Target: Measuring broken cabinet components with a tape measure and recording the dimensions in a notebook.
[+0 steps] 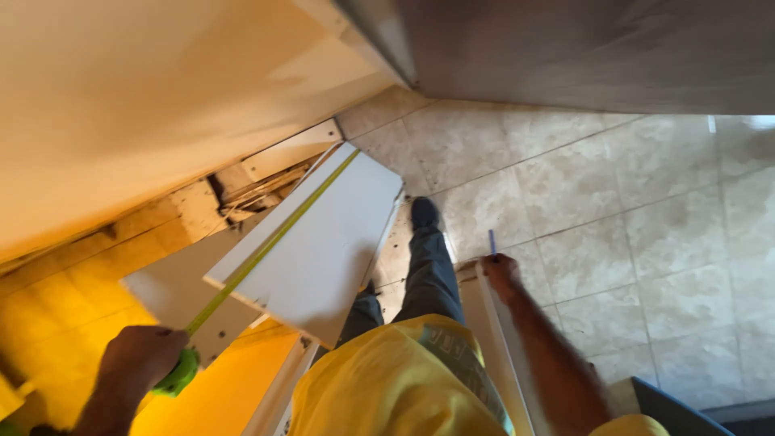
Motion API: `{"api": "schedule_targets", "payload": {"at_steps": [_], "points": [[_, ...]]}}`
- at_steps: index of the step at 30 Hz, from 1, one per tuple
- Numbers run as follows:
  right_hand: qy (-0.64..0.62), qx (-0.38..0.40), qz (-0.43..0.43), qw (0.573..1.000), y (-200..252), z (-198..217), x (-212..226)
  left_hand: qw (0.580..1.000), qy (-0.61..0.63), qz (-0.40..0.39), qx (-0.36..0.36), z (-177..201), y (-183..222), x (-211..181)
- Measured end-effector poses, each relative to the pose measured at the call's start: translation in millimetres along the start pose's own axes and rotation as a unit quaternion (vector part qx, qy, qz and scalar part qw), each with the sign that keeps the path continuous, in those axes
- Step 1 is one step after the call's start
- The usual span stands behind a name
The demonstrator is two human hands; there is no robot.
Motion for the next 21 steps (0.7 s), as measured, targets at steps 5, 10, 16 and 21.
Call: {"api": "schedule_targets", "payload": {"at_steps": [5,10,16,21], "points": [[-0.050,0.032,0.029,0.998,-23,-3,-17,0.999,0.036,-0.022,-0.004,-21,-9,4],[-0.045,0.065,0.058,0.995,-5,-13,5,0.995,0.086,-0.029,-0.034,-22,-3,9],[-0.037,0.056,0.079,0.995,19,-20,27,0.993,0.106,-0.049,-0.023,-11,20,2],[-0.027,0.066,0.054,0.996,28,-16,22,0.993,0.108,-0.048,-0.024,-1,40,-2]]}}
Point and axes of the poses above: each hand's wrist, its own y-axis away from the middle knuckle, its own z-axis out of the back of the hand, x = y × z, the point moved 8 cm from there along -y, towards the middle knuckle, and after that the axes turned 15 degrees about -y, right-handed, at the moved point
